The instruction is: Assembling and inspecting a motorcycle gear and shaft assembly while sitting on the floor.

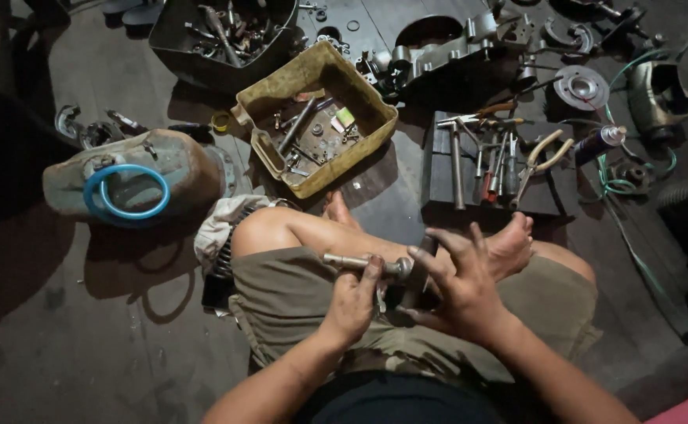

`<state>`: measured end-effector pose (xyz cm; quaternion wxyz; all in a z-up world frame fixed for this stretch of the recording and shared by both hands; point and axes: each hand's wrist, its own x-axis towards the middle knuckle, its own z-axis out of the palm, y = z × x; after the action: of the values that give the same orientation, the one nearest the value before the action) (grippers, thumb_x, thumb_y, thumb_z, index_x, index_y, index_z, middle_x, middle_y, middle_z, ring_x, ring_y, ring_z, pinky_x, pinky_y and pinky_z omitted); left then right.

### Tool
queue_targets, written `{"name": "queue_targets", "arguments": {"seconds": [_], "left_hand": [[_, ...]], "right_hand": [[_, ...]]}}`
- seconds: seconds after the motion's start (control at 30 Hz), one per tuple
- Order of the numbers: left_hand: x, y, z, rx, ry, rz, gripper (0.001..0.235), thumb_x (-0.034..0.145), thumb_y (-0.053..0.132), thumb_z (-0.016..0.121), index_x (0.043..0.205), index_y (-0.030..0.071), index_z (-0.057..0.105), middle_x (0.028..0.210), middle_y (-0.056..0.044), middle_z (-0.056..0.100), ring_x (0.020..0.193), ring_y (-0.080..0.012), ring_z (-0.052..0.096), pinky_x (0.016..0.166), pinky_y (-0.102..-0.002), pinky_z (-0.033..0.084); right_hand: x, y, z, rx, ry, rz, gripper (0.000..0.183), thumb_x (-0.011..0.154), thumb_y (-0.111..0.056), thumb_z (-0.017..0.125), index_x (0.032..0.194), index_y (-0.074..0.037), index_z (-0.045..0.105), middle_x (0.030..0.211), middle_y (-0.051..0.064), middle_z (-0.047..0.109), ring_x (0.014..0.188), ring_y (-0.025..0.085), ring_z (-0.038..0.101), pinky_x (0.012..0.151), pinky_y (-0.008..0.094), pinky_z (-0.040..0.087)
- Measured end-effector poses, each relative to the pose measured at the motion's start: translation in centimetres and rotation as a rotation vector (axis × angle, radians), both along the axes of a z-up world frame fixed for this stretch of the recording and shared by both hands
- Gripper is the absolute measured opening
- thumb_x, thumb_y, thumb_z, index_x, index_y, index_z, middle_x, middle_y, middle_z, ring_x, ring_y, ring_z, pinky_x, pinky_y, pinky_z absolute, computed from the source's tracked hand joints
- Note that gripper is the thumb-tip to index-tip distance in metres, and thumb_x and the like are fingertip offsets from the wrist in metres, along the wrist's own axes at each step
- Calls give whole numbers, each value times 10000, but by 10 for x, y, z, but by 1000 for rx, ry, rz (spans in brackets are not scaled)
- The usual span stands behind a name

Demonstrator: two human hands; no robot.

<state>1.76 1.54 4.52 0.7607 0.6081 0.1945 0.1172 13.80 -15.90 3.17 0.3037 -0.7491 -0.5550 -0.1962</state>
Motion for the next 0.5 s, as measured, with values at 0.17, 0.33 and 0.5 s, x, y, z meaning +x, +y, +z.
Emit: {"name": "queue_targets", "arguments": {"seconds": [0.17, 0.33, 0.5], "left_hand": [[-7, -2, -19, -22, 162, -23, 409, 1017, 357, 531, 957, -6, 711, 851, -52, 674, 787, -129, 570, 729, -292, 507], [-7, -3, -23, -57, 153, 8, 410, 1026, 350, 531, 899, -4, 694, 746, -53, 640, 685, -139, 542, 649, -286, 476], [-7, -3, -26, 62, 39, -3, 400, 1035, 327, 492, 991, -11, 701, 907, -64, 695, 821, -147, 591, 763, -313, 517]], "right_hand": [[-10, -4, 1, -164, 37, 29, 924, 656, -534, 888, 1432, -153, 563, 1432, 204, 512, 1269, 346, 554, 1276, 627, 93], [-12, -6, -10, -126, 42, 13, 956, 682, -643, 893, 1429, -149, 560, 1503, 202, 459, 1363, 372, 517, 1286, 648, 120], [-6, -5, 2, -158, 112, -33, 1015, 590, -515, 938, 1443, -160, 517, 1450, 187, 518, 1311, 373, 542, 1229, 692, 221]]}}
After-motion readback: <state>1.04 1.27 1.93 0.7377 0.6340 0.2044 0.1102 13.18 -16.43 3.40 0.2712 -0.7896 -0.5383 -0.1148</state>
